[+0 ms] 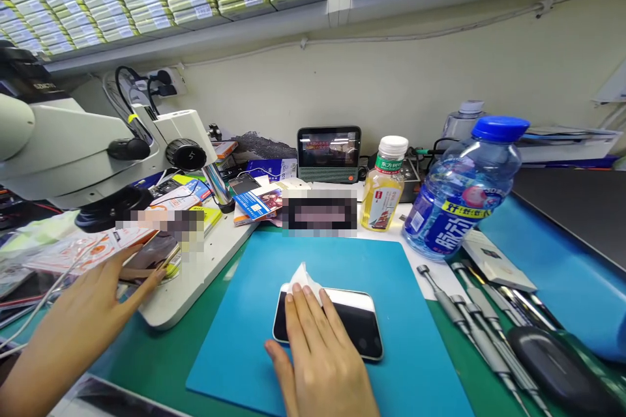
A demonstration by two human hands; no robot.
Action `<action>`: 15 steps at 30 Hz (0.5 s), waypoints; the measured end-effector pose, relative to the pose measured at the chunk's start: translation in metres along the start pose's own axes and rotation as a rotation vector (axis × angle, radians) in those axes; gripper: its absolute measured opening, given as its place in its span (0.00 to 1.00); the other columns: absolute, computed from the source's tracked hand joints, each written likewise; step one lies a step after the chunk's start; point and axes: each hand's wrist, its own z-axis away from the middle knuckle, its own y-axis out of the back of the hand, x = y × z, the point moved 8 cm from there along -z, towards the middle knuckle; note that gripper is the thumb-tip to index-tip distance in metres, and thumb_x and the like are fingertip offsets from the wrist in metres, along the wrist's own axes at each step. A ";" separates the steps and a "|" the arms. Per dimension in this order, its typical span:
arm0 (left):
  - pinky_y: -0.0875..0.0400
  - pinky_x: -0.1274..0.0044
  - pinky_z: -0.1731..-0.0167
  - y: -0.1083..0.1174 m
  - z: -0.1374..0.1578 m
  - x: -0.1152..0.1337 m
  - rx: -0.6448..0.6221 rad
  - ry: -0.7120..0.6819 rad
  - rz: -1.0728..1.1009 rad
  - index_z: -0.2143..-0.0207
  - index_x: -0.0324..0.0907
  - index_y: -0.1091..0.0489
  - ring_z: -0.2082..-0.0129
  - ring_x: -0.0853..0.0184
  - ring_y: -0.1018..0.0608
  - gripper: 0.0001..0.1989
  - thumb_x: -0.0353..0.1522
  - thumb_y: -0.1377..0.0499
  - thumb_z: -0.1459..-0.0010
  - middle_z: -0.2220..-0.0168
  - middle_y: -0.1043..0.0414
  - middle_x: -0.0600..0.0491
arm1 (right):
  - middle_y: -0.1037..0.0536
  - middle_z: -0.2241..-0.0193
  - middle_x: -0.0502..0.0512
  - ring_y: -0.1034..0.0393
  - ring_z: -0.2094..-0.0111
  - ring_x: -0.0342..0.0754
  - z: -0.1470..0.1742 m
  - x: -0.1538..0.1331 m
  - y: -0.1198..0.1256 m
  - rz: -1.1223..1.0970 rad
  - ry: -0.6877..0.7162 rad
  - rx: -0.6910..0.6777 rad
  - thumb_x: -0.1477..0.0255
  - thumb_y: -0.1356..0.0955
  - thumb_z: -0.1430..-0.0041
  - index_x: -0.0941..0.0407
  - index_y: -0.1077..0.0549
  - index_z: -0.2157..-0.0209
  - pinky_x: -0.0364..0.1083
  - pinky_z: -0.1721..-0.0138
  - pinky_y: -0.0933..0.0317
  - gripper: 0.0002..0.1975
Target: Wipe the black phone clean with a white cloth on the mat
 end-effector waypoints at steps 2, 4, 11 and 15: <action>0.36 0.41 0.36 0.001 0.003 0.001 0.032 -0.002 -0.044 0.36 0.45 0.34 0.32 0.31 0.34 0.31 0.50 0.57 0.31 0.32 0.36 0.36 | 0.22 0.39 0.59 0.20 0.42 0.59 -0.001 -0.002 -0.001 0.040 0.032 -0.019 0.64 0.39 0.22 0.64 0.20 0.42 0.53 0.45 0.21 0.23; 0.36 0.41 0.35 0.005 0.007 0.004 0.075 0.007 -0.058 0.36 0.46 0.34 0.33 0.33 0.33 0.29 0.50 0.55 0.29 0.32 0.36 0.37 | 0.22 0.39 0.61 0.20 0.42 0.59 -0.001 -0.003 -0.003 0.069 0.058 -0.036 0.64 0.39 0.22 0.65 0.21 0.42 0.54 0.45 0.21 0.24; 0.22 0.58 0.37 0.021 0.047 0.091 -0.004 -0.554 0.111 0.32 0.60 0.36 0.26 0.51 0.37 0.22 0.37 0.46 0.26 0.23 0.50 0.54 | 0.23 0.38 0.61 0.21 0.41 0.59 0.001 -0.003 -0.007 0.093 0.071 -0.035 0.63 0.38 0.23 0.65 0.21 0.41 0.53 0.42 0.22 0.24; 0.26 0.62 0.33 0.025 0.062 0.133 0.033 -0.696 0.142 0.34 0.55 0.33 0.25 0.53 0.39 0.22 0.32 0.43 0.27 0.24 0.45 0.52 | 0.22 0.39 0.61 0.20 0.42 0.60 0.000 -0.005 -0.006 0.096 0.084 -0.039 0.65 0.39 0.22 0.65 0.20 0.42 0.54 0.45 0.20 0.24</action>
